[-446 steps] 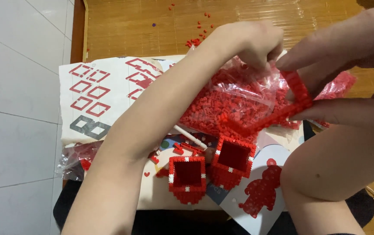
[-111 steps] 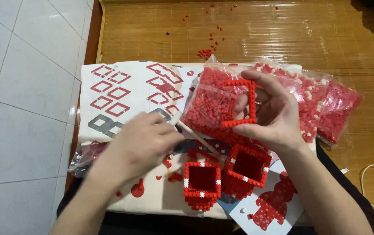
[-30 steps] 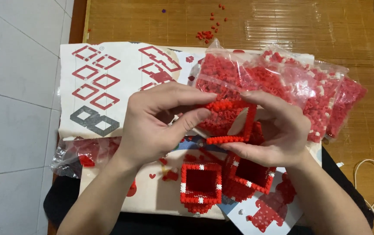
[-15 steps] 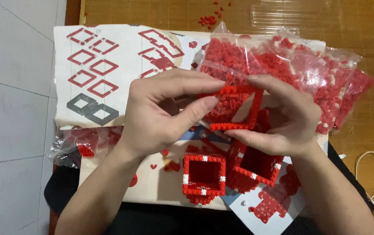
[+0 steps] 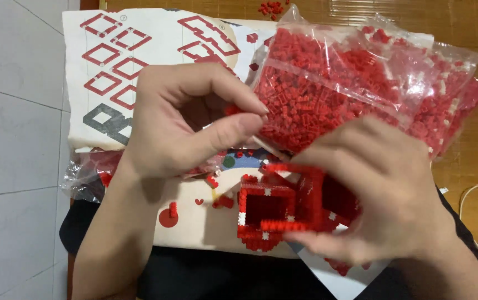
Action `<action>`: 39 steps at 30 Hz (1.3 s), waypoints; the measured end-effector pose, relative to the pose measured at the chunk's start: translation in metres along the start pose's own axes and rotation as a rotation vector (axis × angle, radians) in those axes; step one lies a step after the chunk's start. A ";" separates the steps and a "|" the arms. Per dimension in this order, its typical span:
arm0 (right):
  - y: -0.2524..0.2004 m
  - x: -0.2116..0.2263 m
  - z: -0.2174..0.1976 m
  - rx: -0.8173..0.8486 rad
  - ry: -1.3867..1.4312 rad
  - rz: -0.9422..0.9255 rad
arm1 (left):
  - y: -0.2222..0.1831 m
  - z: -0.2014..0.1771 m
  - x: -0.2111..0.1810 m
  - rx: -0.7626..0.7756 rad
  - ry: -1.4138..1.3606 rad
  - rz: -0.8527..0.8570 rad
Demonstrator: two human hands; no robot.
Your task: Assembling a red toy block structure by connecting individual pieces and using a small plastic hammer to secure them.
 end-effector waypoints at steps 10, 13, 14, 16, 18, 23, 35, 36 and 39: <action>-0.010 0.028 0.022 0.143 -0.265 -0.146 | 0.003 -0.006 -0.001 0.020 0.068 0.079; -0.011 0.029 0.023 0.145 -0.291 -0.137 | 0.003 -0.005 -0.002 0.037 0.083 0.097; -0.011 0.029 0.023 0.146 -0.290 -0.125 | 0.003 -0.005 -0.002 0.038 0.089 0.095; -0.010 0.028 0.024 0.147 -0.287 -0.118 | 0.003 -0.005 -0.003 0.035 0.097 0.094; -0.008 0.028 0.025 0.162 -0.240 -0.113 | 0.003 -0.005 -0.002 0.038 0.091 0.089; -0.007 0.027 0.026 0.168 -0.239 -0.125 | 0.004 -0.003 -0.002 0.055 0.107 0.105; -0.010 0.024 0.025 0.154 -0.299 -0.112 | 0.004 -0.004 0.001 0.066 0.121 0.126; -0.010 0.023 0.025 0.161 -0.302 -0.104 | 0.004 -0.004 0.001 0.074 0.120 0.133; -0.009 0.024 0.023 0.158 -0.287 -0.104 | 0.003 -0.004 0.001 0.066 0.109 0.110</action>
Point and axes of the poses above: each hand's wrist, its own y-axis towards the middle knuckle, its own z-axis out of the palm, x = y × z, the point moved 6 cm from there along y, towards the middle knuckle, and after that the axes turned 4 degrees about -y, right-handed, at the moved point
